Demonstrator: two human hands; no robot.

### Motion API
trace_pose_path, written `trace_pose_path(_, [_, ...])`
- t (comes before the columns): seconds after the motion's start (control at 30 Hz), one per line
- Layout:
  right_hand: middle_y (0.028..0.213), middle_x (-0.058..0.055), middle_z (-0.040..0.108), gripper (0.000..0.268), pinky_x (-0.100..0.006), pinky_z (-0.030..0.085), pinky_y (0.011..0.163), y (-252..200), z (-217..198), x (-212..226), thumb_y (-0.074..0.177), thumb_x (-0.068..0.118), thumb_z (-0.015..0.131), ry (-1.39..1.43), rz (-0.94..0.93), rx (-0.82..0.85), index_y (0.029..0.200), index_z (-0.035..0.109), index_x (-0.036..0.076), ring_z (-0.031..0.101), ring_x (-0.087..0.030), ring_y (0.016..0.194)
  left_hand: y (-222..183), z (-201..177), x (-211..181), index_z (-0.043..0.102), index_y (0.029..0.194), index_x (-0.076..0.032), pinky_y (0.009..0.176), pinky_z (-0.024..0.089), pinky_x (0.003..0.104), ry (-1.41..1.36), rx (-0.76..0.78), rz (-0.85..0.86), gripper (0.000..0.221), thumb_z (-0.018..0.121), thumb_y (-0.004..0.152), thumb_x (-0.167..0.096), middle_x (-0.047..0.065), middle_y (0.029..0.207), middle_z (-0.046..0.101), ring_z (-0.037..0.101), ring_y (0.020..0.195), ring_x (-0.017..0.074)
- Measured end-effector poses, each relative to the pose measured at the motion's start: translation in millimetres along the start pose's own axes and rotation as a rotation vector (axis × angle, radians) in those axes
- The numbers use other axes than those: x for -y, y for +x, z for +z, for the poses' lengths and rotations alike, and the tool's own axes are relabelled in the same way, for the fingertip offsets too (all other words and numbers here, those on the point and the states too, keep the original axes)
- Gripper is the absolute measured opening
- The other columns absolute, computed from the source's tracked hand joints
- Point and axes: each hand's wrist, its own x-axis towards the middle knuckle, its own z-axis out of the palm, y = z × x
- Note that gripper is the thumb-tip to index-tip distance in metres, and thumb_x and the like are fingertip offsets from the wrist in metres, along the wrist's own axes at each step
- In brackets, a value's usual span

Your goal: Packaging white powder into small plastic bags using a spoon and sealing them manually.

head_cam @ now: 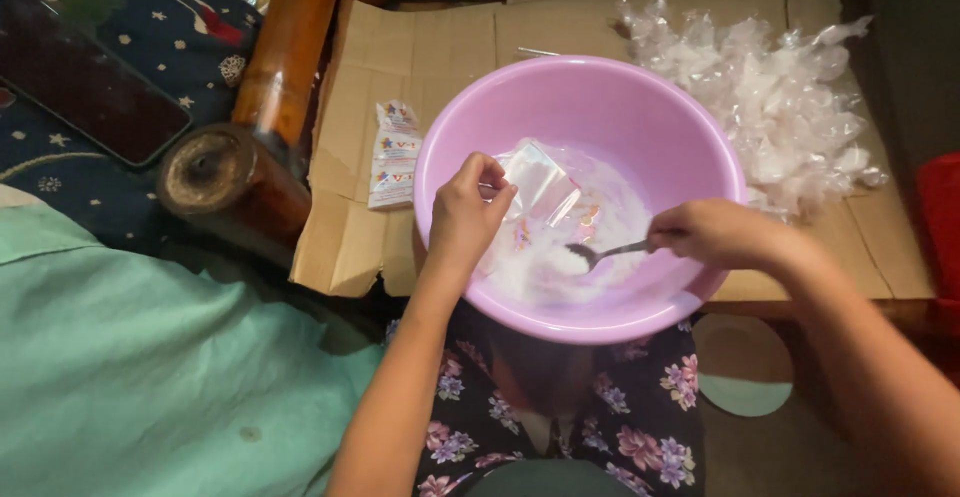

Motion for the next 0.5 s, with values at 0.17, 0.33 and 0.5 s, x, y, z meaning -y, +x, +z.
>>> trace_pose_path(0.17, [0.137,0.004,0.073,0.039,-0.037,0.05,0.113,-48.4,-41.7,-0.5,0.101,0.032,0.053,0.097,0.178,-0.038,0.133,0.072,0.022,0.067,-0.018,0.124,7.5,26.0,-28.9,0.061,0.099,-0.021,0.066,0.054,0.039,0.133,0.139,-0.139,0.018,0.073,0.086,-0.022,-0.005,0.087,0.076,0.075,0.08,0.0183])
trace_pose_path(0.33, [0.105,0.003,0.085,0.034,-0.035,0.052,0.084,-74.3,-55.2,16.4,0.103,0.037,0.051,-0.031,0.309,-0.164,0.128,0.074,0.034,0.073,-0.019,0.098,9.6,47.5,-48.7,0.063,0.099,-0.018,0.072,0.058,0.035,0.067,0.197,-0.08,0.014,0.067,0.087,-0.013,-0.002,0.088,0.077,0.076,0.086,0.0168])
trace_pose_path(0.5, [0.121,0.011,0.078,0.032,-0.037,0.064,0.082,-70.4,-48.5,30.7,0.106,0.036,0.049,-0.2,0.282,-0.21,0.128,0.072,0.032,0.075,-0.018,0.107,4.4,54.5,-61.5,0.062,0.096,-0.014,0.072,0.057,0.036,0.001,0.214,-0.074,0.007,0.065,0.09,-0.013,-0.001,0.092,0.075,0.074,0.083,0.0199])
